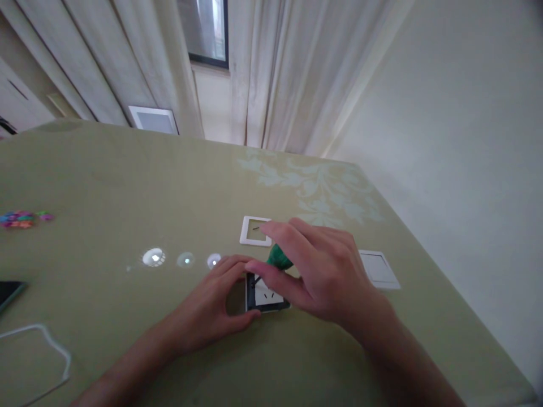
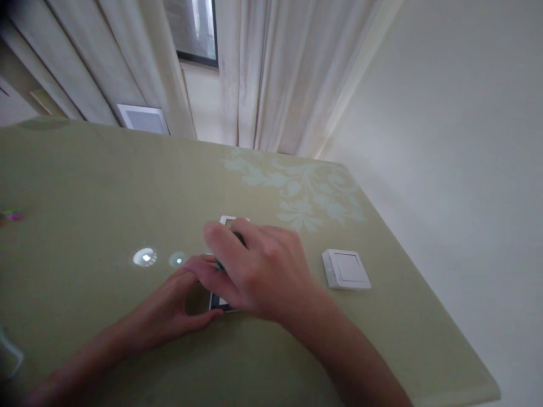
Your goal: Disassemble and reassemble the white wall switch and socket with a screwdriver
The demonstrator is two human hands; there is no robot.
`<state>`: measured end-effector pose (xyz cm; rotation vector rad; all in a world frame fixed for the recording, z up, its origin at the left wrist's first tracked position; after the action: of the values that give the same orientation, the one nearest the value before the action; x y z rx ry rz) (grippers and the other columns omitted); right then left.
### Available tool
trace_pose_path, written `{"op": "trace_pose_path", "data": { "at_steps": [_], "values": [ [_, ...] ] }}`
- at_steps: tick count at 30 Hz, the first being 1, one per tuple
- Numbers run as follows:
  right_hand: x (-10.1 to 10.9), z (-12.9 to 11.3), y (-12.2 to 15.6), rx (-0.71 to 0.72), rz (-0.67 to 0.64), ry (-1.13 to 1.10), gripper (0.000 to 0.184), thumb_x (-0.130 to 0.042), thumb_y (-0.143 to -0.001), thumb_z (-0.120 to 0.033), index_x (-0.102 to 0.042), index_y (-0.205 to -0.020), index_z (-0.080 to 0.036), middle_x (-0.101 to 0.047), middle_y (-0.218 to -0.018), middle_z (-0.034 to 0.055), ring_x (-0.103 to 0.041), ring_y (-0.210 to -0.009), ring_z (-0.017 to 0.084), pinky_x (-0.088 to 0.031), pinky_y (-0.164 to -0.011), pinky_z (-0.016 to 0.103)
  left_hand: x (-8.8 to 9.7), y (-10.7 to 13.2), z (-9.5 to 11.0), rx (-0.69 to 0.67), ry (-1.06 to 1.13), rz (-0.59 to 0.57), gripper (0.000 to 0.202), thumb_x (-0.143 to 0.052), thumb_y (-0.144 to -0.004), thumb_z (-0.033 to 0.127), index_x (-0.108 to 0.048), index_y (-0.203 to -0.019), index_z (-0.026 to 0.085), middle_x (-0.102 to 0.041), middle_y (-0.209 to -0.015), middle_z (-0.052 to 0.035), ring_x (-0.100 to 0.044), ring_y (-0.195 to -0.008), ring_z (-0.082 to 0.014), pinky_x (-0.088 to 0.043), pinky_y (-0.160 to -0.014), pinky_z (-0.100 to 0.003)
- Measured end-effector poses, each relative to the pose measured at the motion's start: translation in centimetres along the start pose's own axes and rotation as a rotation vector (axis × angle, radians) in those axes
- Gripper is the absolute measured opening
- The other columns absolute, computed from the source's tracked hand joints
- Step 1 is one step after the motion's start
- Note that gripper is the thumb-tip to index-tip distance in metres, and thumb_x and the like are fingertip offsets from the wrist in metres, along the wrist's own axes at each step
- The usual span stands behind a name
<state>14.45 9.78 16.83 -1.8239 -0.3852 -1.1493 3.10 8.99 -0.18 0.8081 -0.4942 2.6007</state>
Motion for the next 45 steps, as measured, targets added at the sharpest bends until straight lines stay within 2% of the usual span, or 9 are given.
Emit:
{"op": "trace_pose_path", "data": {
  "at_steps": [4, 10, 16, 23, 28, 31, 35, 41, 45],
  "values": [
    [-1.4, -0.4, 0.1, -0.02, -0.271, -0.394, 0.052, -0.045, -0.11, -0.017, -0.041, -0.162, -0.021, -0.063, -0.154, 0.0102, -0.061, -0.14, 0.02, -0.053, -0.112, 0.035, 0.0, 0.0, 0.2, -0.018, 0.005, 0.002, 0.06, -0.083, -0.089, 0.028, -0.056, -0.142, 0.035, -0.061, -0.152, -0.0039, -0.057, -0.143, -0.0326, -0.05, -0.121, -0.051],
    [0.3, -1.1, 0.3, 0.184, 0.192, -0.024, 0.021, -0.074, -0.102, -0.044, -0.071, -0.106, -0.023, -0.069, -0.073, -0.0036, -0.062, -0.061, 0.013, -0.047, -0.059, 0.028, 0.0, 0.1, -0.2, 0.019, 0.007, 0.002, 0.058, -0.081, -0.091, 0.032, -0.056, -0.143, 0.038, -0.068, -0.143, 0.0009, -0.066, -0.13, -0.0325, -0.057, -0.113, -0.049],
    [-1.2, -0.2, -0.1, 0.005, -0.214, -0.389, 0.053, -0.056, -0.11, -0.021, -0.044, -0.162, -0.022, -0.068, -0.149, 0.0091, -0.066, -0.133, 0.019, -0.055, -0.111, 0.034, 0.1, -0.2, 0.2, -0.017, 0.02, 0.004, 0.057, -0.083, -0.089, 0.03, -0.058, -0.14, 0.035, -0.062, -0.151, -0.0049, -0.056, -0.143, -0.0345, -0.049, -0.121, -0.054],
    [0.9, 0.3, 0.5, 0.158, 0.321, -0.189, 0.025, -0.083, -0.094, -0.038, -0.069, -0.102, -0.019, -0.071, -0.074, -0.0031, -0.064, -0.062, 0.012, -0.052, -0.061, 0.027, 0.3, -0.1, 0.3, -0.007, 0.014, 0.009, 0.057, -0.083, -0.09, 0.031, -0.058, -0.141, 0.036, -0.066, -0.145, -0.0016, -0.062, -0.135, -0.0322, -0.054, -0.116, -0.049],
    [0.3, 0.1, -0.4, 0.048, -0.124, -0.362, 0.036, -0.056, -0.111, -0.019, -0.062, -0.146, -0.019, -0.068, -0.151, 0.0116, -0.065, -0.137, 0.022, -0.054, -0.115, 0.038, 0.3, -0.1, 0.3, -0.02, -0.012, 0.019, 0.059, -0.086, -0.088, 0.033, -0.058, -0.14, 0.036, -0.064, -0.147, -0.0029, -0.06, -0.138, -0.0336, -0.053, -0.117, -0.05],
    [0.3, 0.6, -0.5, 0.077, -0.138, -0.584, 0.031, -0.066, -0.108, -0.023, -0.067, -0.14, -0.023, -0.078, -0.126, 0.0051, -0.073, -0.115, 0.016, -0.06, -0.099, 0.029, 0.1, -0.2, 0.0, -0.008, -0.006, 0.009, 0.066, -0.088, -0.086, 0.032, -0.055, -0.143, 0.036, -0.062, -0.15, -0.0038, -0.057, -0.141, -0.0345, -0.05, -0.12, -0.052],
    [1.2, 1.9, 0.0, 0.06, 0.203, -0.313, 0.021, -0.084, -0.095, -0.035, -0.073, -0.094, -0.018, -0.067, -0.077, -0.0014, -0.062, -0.068, 0.013, -0.052, -0.065, 0.027, 0.2, -0.3, -0.1, -0.004, 0.03, 0.006, 0.063, -0.088, -0.085, 0.03, -0.057, -0.141, 0.034, -0.063, -0.146, -0.0055, -0.061, -0.135, -0.0323, -0.054, -0.115, -0.051],
    [-0.6, 1.0, 0.0, -0.009, -0.186, -0.411, 0.049, -0.057, -0.111, -0.024, -0.047, -0.16, -0.022, -0.066, -0.151, 0.0127, -0.066, -0.133, 0.021, -0.054, -0.112, 0.036, 0.0, -0.5, -0.5, 0.013, 0.134, -0.008, 0.062, -0.089, -0.084, 0.029, -0.061, -0.139, 0.032, -0.061, -0.147, -0.007, -0.062, -0.134, -0.0309, -0.061, -0.107, -0.048],
    [-0.9, 1.4, -0.3, -0.027, -0.143, -0.467, 0.021, -0.071, -0.105, -0.027, -0.068, -0.125, -0.022, -0.077, -0.114, 0.0024, -0.073, -0.103, 0.014, -0.055, -0.094, 0.026, 0.0, -0.8, -0.7, 0.007, 0.181, -0.01, 0.056, -0.089, -0.083, 0.029, -0.064, -0.133, 0.029, -0.06, -0.146, -0.0082, -0.064, -0.131, -0.0298, -0.064, -0.104, -0.048]
  ]
}}
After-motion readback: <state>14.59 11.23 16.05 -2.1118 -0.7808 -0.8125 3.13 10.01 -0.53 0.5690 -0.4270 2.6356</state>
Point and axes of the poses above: each hand's wrist, its own y-axis away from the middle knuckle, its own x-axis out of the back of the hand, z = x × y, the point moved 10 cm from there along -y, towards the middle knuckle
